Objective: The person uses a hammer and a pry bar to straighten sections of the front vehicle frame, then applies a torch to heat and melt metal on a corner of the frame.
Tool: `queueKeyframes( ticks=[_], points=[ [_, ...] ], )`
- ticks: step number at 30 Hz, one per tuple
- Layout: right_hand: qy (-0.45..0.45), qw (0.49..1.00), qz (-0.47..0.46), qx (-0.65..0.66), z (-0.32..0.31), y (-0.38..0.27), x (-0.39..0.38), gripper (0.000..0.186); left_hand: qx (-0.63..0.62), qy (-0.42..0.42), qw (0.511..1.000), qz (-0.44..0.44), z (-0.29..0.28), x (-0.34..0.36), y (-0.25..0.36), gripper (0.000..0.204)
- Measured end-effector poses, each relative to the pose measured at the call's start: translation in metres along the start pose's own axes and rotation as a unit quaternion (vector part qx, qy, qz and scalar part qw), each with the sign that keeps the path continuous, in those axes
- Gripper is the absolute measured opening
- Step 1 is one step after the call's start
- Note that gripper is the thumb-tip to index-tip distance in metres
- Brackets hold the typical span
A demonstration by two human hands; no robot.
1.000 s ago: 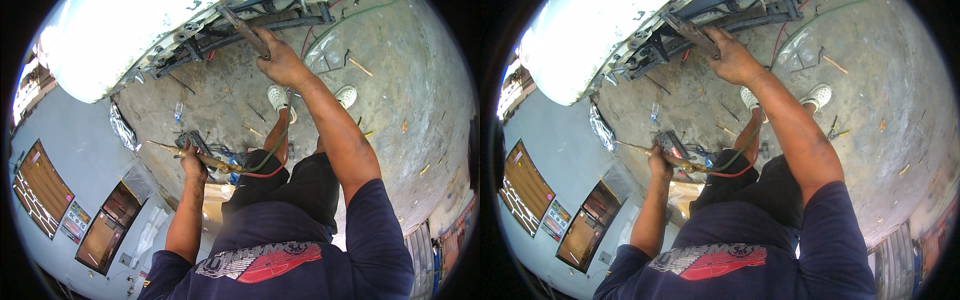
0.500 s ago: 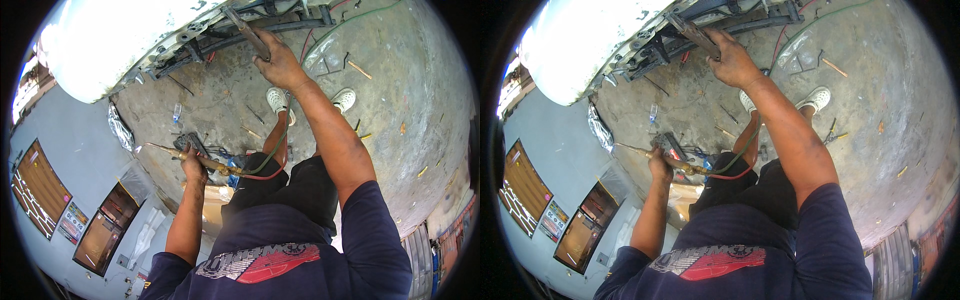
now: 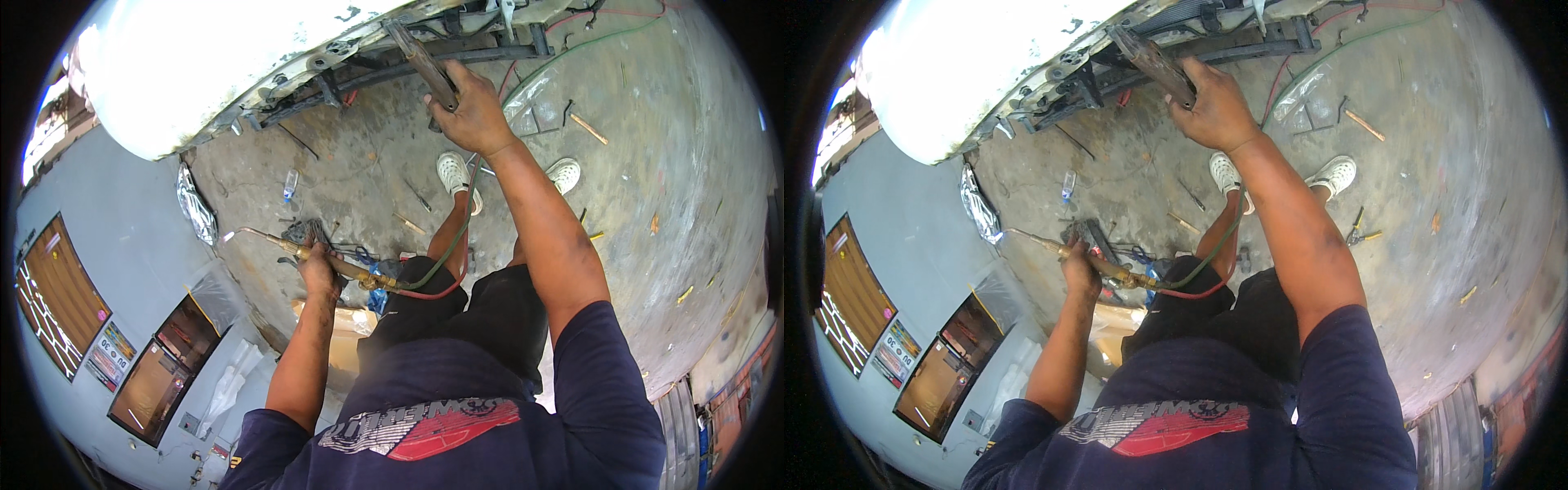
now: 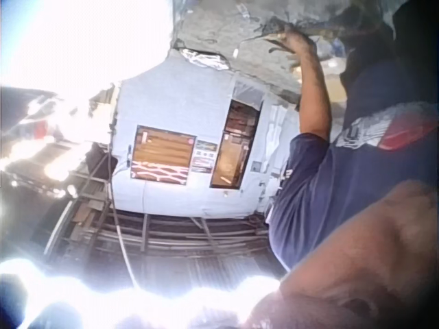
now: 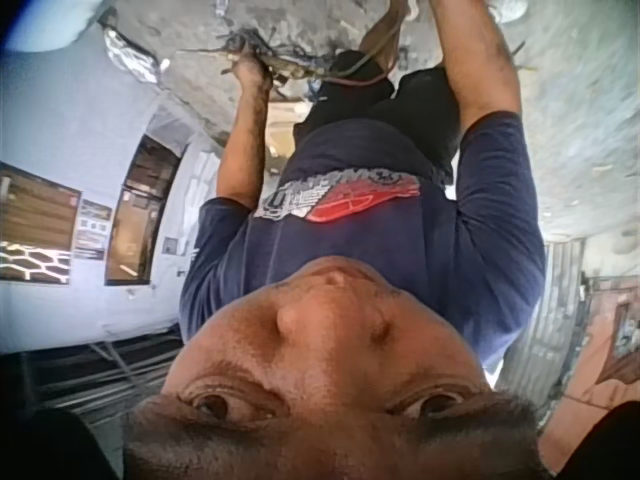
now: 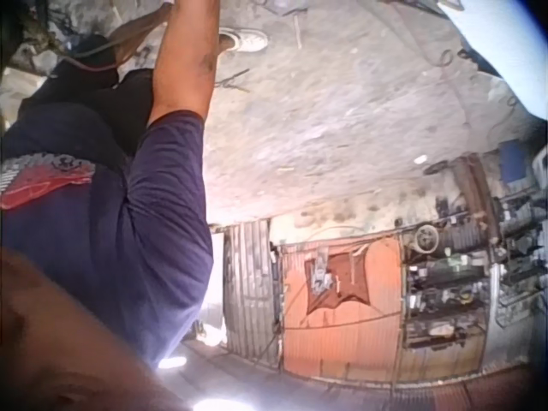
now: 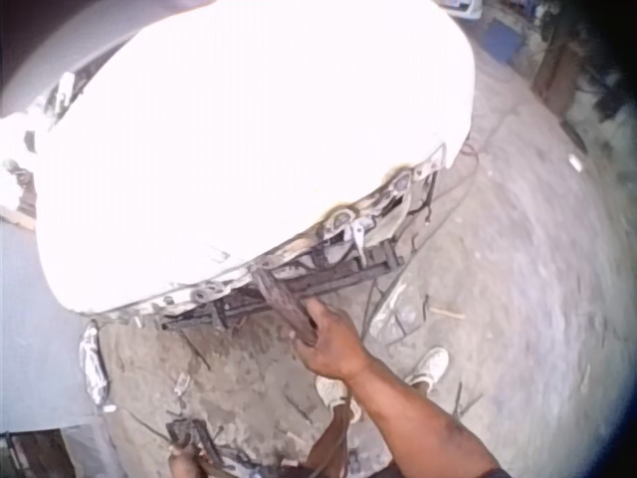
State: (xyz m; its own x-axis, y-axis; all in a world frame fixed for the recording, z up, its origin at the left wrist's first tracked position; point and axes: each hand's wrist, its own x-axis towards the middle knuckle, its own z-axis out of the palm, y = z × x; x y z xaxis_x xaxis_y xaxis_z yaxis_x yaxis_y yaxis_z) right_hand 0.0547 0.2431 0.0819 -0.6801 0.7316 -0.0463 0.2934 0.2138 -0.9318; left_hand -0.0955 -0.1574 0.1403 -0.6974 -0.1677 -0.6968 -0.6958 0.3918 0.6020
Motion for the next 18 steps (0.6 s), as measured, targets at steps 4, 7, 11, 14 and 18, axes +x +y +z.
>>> queueKeyframes(
  ticks=[4, 7, 11, 14, 18],
  points=[
    [0.010, 1.000, 0.022, 0.005, 0.000, -0.003, 0.002, 0.049, 0.015, -0.017, 1.000, 0.010, -0.005, 0.000, -0.003, 0.061],
    [0.053, 0.998, 0.037, -0.022, -0.004, -0.007, -0.001, 0.048, 0.010, -0.028, 0.999, 0.015, -0.007, 0.003, -0.006, 0.062],
    [0.074, 0.994, 0.037, -0.078, -0.017, -0.007, 0.002, 0.033, -0.010, -0.019, 1.000, 0.007, -0.006, 0.004, -0.010, 0.062],
    [0.073, 0.988, -0.023, -0.136, -0.025, -0.002, 0.011, 0.026, -0.040, -0.012, 0.999, 0.009, -0.006, 0.002, -0.013, 0.065],
    [0.051, 0.989, 0.010, -0.140, -0.024, 0.002, 0.018, 0.030, -0.052, -0.027, 0.998, 0.016, -0.009, 0.003, -0.014, 0.066]
  ],
)
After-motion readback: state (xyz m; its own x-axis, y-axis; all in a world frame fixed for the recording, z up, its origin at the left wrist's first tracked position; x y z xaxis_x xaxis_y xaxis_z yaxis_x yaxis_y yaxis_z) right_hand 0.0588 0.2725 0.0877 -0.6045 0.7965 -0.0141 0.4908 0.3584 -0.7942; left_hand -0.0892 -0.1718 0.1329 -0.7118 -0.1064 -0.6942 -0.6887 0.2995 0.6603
